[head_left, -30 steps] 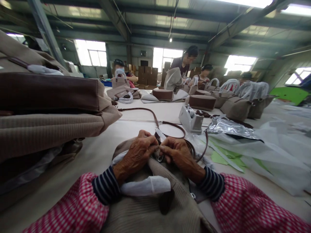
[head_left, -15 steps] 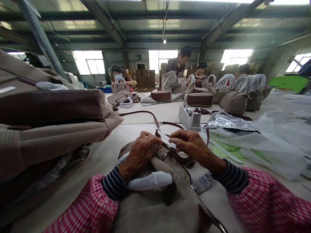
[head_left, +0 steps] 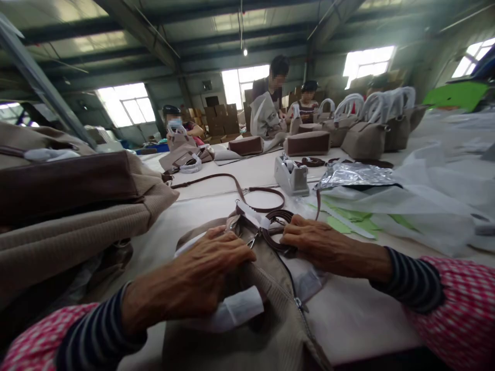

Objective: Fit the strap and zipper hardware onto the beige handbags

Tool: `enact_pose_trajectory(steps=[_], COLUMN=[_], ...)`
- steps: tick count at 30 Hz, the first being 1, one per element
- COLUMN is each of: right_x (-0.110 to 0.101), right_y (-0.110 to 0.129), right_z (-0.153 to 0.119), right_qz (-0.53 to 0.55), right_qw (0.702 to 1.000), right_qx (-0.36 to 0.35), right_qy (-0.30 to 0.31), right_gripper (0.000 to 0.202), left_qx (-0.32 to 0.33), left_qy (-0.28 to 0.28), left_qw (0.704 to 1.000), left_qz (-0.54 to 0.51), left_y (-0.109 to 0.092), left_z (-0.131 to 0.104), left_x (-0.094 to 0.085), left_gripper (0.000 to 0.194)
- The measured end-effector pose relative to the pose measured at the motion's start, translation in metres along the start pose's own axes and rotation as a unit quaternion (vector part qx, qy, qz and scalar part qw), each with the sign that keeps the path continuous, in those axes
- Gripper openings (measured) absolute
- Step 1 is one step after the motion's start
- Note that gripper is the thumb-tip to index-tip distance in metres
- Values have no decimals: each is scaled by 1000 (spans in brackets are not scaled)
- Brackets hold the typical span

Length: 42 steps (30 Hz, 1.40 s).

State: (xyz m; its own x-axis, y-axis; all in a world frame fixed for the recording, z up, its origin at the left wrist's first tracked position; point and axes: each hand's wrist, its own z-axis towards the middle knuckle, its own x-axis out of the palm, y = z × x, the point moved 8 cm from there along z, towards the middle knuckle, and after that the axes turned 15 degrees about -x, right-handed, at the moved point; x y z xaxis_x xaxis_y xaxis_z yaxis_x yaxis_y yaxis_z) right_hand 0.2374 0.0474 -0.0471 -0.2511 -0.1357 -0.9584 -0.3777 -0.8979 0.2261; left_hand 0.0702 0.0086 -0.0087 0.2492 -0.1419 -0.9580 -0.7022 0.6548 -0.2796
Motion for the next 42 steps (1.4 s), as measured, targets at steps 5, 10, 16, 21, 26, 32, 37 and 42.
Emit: enact_pose_trajectory(steps=[5,10,16,21,26,32,37,42], right_x=[-5,-21,17,48,42,19,13,37], right_y=[-4,6,20,17,19,25,40,45], right_z=[6,25,60,63,58,69,108,126], right_qz=[-3,-21,-35,-44,-43,17,162,190], right_qw=[1000,1000,996,989,977,979,968,970], right_qx=[-1,-15,-83,-126,-189,-204,-190,-144], right_qy=[22,-10,-20,-61,-93,6,3,-42], right_gripper=[14,4,12,17,15,14,15,19], left_qx=[-15,3,39,-5,3,40,25,-22], left_qy=[18,2,-15,18,-13,-44,-104,-171], left_qw=[997,992,994,994,989,988,989,984], left_qz=[68,127,103,107,148,142,100,40], left_y=[5,11,2,-1,-2,-2,8,27], left_z=[7,17,5,0,7,16,13,0], left_x=[29,38,18,-12,-31,-24,-37,-35], left_gripper=[17,14,14,17,18,26,38,39])
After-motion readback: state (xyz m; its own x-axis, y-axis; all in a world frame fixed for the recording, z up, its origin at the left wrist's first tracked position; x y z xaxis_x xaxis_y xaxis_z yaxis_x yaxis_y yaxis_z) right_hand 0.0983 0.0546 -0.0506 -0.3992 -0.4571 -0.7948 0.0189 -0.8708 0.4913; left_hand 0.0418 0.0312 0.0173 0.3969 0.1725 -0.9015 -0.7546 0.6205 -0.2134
